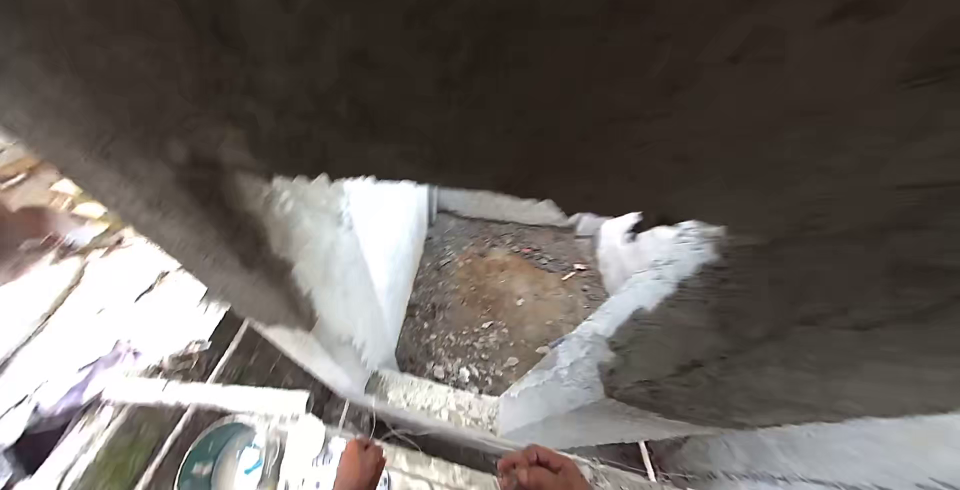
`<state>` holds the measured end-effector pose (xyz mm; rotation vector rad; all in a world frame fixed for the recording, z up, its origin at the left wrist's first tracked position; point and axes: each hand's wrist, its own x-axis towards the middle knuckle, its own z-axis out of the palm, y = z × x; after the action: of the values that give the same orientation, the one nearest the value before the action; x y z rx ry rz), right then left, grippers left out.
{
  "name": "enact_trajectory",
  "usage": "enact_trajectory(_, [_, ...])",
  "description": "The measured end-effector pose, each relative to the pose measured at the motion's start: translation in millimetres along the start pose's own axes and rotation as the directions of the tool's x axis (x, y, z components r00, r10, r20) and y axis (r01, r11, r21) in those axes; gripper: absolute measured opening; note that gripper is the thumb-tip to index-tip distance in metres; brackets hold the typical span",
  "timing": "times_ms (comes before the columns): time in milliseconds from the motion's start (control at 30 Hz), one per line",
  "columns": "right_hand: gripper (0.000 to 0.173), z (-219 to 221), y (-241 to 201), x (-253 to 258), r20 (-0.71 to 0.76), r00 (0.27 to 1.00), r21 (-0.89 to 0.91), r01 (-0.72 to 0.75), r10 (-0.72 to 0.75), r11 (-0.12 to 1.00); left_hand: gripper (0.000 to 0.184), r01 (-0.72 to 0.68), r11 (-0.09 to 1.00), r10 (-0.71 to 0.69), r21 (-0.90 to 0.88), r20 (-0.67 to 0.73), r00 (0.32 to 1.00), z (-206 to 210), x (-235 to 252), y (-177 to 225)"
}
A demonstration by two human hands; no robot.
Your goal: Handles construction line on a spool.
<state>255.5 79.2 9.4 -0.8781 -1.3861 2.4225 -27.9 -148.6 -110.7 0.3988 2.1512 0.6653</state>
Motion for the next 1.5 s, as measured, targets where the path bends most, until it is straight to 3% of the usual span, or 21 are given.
enact_trajectory(200, [0.02,41.2,-7.9,56.7,0.096,0.949,-0.263,-0.266,0.299,0.927,0.032,-0.095,0.977,0.118,-0.19,0.114,0.986,29.2,-59.1,17.6])
enact_trajectory(300, [0.03,62.4,-2.8,78.8,0.255,0.897,-0.615,-0.136,0.36,0.777,0.03,-0.154,0.948,0.201,-0.28,0.15,0.968,48.7,-91.3,42.5])
enact_trajectory(367, [0.041,66.7,5.4,88.1,0.409,0.78,-0.795,0.049,0.474,0.605,0.031,-0.168,0.933,0.222,-0.32,0.143,0.964,60.0,-106.2,53.2])
enact_trajectory(433, [0.038,61.5,17.5,90.3,0.473,0.688,-0.839,0.162,0.55,0.519,0.034,-0.169,0.926,0.222,-0.337,0.127,0.967,65.9,-111.4,55.6])
enact_trajectory(633, [0.033,21.9,44.5,80.0,0.363,0.761,-0.868,0.067,0.538,0.491,0.024,-0.125,0.956,0.176,-0.267,0.176,0.969,74.5,-113.7,60.9])
enact_trajectory(767, [0.032,-3.9,53.8,69.3,0.272,0.818,-0.822,-0.076,0.506,0.564,0.026,-0.098,0.973,0.143,-0.207,0.212,0.967,94.7,-108.3,64.6])
enact_trajectory(900, [0.032,-29.5,59.1,59.8,0.184,0.807,-0.808,-0.2,0.56,0.554,0.026,-0.045,0.985,0.083,-0.166,0.232,0.969,114.5,-103.1,68.7])
enact_trajectory(1067, [0.027,-56.5,52.3,54.2,0.108,0.821,-0.672,-0.356,0.561,0.65,0.023,-0.027,0.985,0.068,-0.172,0.239,0.969,115.6,-98.5,74.3])
enact_trajectory(1233, [0.024,-64.1,42.7,51.1,0.008,0.901,-0.733,-0.29,0.434,0.616,0.019,-0.017,0.983,0.085,-0.185,0.37,0.925,109.8,-97.3,78.1])
enact_trajectory(1300, [0.035,-67.7,42.2,49.5,0.003,0.944,-0.703,-0.233,0.331,0.672,0.018,0.028,0.958,0.089,-0.284,0.39,0.916,110.7,-96.7,79.0])
enact_trajectory(1367, [0.052,-68.7,40.8,46.6,-0.025,0.984,-0.645,-0.153,0.179,0.748,0.016,0.14,0.879,0.046,-0.457,0.373,0.927,113.0,-96.4,83.5])
enact_trajectory(1433, [0.057,-66.0,36.1,42.3,-0.002,0.999,-0.616,-0.043,0.053,0.786,0.013,0.257,0.736,-0.022,-0.626,0.357,0.934,114.4,-98.1,95.5])
enact_trajectory(1500, [0.055,-60.3,28.6,37.1,0.129,0.988,-0.642,0.017,0.087,0.766,0.013,0.304,0.608,-0.031,-0.733,0.361,0.932,115.1,-100.2,107.9])
